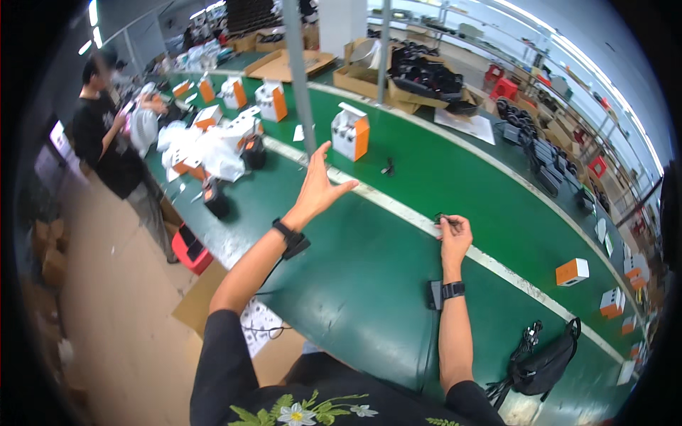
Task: Packing small electronic components and cables into cardboard retail boxes on an assembly line.
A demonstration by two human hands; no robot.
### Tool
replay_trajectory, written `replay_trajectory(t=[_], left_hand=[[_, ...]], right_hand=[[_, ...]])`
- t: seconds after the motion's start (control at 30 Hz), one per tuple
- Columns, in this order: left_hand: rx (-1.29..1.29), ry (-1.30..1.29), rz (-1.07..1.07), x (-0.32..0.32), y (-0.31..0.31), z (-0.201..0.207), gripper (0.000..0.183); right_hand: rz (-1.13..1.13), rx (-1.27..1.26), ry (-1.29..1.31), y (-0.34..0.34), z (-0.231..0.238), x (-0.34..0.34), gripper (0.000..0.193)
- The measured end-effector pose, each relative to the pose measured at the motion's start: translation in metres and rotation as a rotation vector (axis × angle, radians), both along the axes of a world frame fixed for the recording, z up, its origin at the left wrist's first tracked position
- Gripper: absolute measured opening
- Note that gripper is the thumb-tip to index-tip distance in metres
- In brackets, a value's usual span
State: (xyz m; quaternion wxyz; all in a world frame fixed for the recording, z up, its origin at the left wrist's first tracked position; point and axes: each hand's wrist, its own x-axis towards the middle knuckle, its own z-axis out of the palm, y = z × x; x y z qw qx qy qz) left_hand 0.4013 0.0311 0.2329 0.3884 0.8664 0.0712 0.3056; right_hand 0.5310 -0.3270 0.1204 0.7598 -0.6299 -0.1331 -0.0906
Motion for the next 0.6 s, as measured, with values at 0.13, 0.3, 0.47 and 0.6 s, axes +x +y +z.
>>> replay_trajectory(t=[0.13,0.3,0.47,0.6], left_hand=[[0.124,0.016,0.298,0.124,0.069,-0.045,0.160],[-0.103,0.106,0.170,0.155,0.094,-0.038,0.140],[0.162,0.001,-0.009,0.039,-0.013,0.008,0.106],[0.154,-0.004,0.083,-0.097,-0.080,0.010,0.109]], right_hand=[[0.032,-0.057,0.027,0.018,0.010,-0.008,0.019],[0.011,-0.071,0.040,0.017,0.008,-0.012,0.018],[0.008,-0.028,0.099,0.001,0.004,-0.006,0.016],[0.060,-0.070,0.019,0.007,0.014,0.001,0.020]])
